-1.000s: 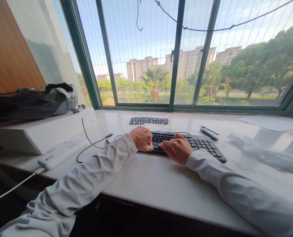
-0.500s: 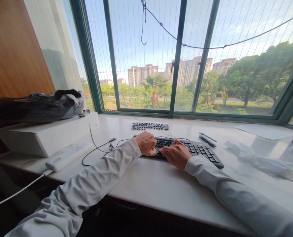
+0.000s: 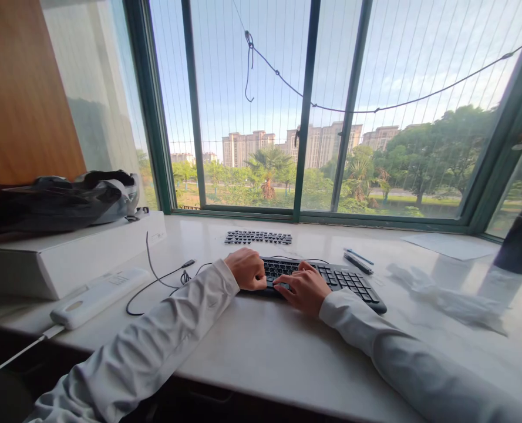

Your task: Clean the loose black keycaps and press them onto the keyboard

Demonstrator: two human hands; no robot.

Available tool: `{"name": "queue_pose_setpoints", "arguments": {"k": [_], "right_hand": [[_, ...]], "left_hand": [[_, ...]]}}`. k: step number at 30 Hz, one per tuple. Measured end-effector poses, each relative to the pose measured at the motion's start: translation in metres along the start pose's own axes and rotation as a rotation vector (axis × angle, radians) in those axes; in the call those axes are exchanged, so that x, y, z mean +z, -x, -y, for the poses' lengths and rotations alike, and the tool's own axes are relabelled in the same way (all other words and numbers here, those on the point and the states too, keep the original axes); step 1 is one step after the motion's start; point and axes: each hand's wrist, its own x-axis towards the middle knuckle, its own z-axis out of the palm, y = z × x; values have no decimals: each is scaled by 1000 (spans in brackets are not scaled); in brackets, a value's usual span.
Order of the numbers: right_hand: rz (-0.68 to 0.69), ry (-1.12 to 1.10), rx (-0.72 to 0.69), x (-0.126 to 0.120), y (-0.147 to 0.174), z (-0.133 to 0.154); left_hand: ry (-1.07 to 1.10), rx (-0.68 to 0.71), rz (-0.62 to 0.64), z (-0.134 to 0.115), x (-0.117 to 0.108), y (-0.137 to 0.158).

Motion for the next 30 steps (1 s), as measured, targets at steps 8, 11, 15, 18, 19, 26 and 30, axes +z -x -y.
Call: {"name": "queue_pose_setpoints", "arguments": {"k": [8,11,15,18,19,26,30], "right_hand": [[-1,23,2,1,0,-3],[-4,19,-16,-1,1,-3],[2,28,-87,-4,2,-1],[11,25,-122,-5,1,1],[13,20,-126,-5,1,2],[11,6,-146,-1,1,-1],[2,8,-147,0,1,-3]], "left_hand": [[104,-12,26,2,-3,1],[105,-11,18,3,-1,2],[124,-39,-15,6,5,3],[140,-195,-42,15,12,3],[129,-279,-41,20,14,4],[14,-696,201,52,36,10],[10,-706,219,56,41,10]]}}
